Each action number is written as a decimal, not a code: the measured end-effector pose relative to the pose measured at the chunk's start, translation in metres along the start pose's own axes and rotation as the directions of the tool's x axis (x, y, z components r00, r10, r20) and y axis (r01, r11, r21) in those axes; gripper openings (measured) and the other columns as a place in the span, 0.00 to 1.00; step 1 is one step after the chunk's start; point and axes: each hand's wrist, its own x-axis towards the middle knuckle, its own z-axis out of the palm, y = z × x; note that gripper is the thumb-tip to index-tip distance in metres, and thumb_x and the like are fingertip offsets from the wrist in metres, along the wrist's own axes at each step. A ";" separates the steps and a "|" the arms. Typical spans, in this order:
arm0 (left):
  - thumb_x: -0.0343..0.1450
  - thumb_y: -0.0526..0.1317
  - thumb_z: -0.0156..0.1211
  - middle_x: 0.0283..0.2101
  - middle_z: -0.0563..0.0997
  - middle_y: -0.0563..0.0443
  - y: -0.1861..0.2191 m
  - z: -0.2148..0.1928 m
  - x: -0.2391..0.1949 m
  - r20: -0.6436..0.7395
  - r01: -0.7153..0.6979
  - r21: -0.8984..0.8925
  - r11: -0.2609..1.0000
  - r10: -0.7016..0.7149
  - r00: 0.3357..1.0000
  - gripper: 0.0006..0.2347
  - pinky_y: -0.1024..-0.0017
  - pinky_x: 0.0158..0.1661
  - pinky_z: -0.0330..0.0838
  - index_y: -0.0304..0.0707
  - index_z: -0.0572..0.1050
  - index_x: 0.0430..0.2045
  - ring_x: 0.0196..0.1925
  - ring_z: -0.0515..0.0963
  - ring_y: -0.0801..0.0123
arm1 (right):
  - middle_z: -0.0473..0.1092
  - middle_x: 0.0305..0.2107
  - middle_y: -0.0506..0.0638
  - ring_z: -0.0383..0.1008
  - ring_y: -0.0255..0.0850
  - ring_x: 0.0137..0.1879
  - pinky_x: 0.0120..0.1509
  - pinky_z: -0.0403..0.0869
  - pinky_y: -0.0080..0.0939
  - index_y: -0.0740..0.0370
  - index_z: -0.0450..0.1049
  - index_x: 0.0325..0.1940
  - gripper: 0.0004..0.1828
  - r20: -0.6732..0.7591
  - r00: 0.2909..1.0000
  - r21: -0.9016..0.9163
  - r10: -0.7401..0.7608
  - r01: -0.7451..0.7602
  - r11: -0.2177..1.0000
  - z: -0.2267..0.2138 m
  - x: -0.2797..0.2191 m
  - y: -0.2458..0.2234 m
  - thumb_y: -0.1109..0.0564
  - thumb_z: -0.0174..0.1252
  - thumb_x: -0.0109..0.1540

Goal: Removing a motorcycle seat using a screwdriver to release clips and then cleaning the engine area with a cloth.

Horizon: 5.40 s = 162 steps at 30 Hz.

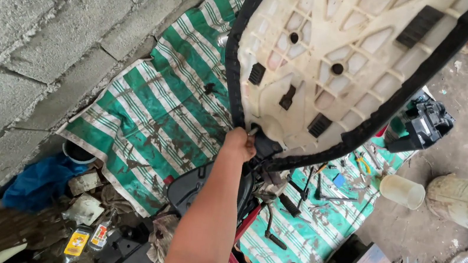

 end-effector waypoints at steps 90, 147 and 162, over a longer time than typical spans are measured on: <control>0.84 0.37 0.52 0.43 0.88 0.44 -0.064 -0.087 -0.035 0.393 -0.765 0.301 0.569 0.657 0.643 0.11 0.67 0.43 0.82 0.32 0.77 0.57 0.40 0.86 0.64 | 0.86 0.48 0.43 0.84 0.37 0.40 0.48 0.79 0.42 0.49 0.79 0.55 0.11 0.021 0.990 -0.183 -0.139 0.140 0.973 0.014 0.000 -0.009 0.49 0.55 0.73; 0.79 0.65 0.66 0.40 0.89 0.39 -0.117 -0.108 0.055 0.554 -0.836 0.496 0.235 0.656 0.513 0.25 0.53 0.38 0.87 0.40 0.88 0.46 0.44 0.89 0.49 | 0.75 0.63 0.71 0.80 0.66 0.66 0.59 0.87 0.60 0.68 0.62 0.81 0.39 -0.411 0.869 0.410 -0.276 0.446 0.796 -0.038 0.015 -0.182 0.47 0.66 0.72; 0.78 0.48 0.75 0.44 0.87 0.29 -0.143 -0.107 0.021 0.529 -0.637 0.079 0.767 0.510 0.679 0.20 0.45 0.51 0.86 0.23 0.84 0.49 0.51 0.89 0.45 | 0.82 0.30 0.70 0.87 0.55 0.32 0.37 0.88 0.54 0.78 0.82 0.56 0.14 -0.428 0.843 0.616 -0.326 0.536 0.576 -0.039 0.063 -0.156 0.61 0.63 0.73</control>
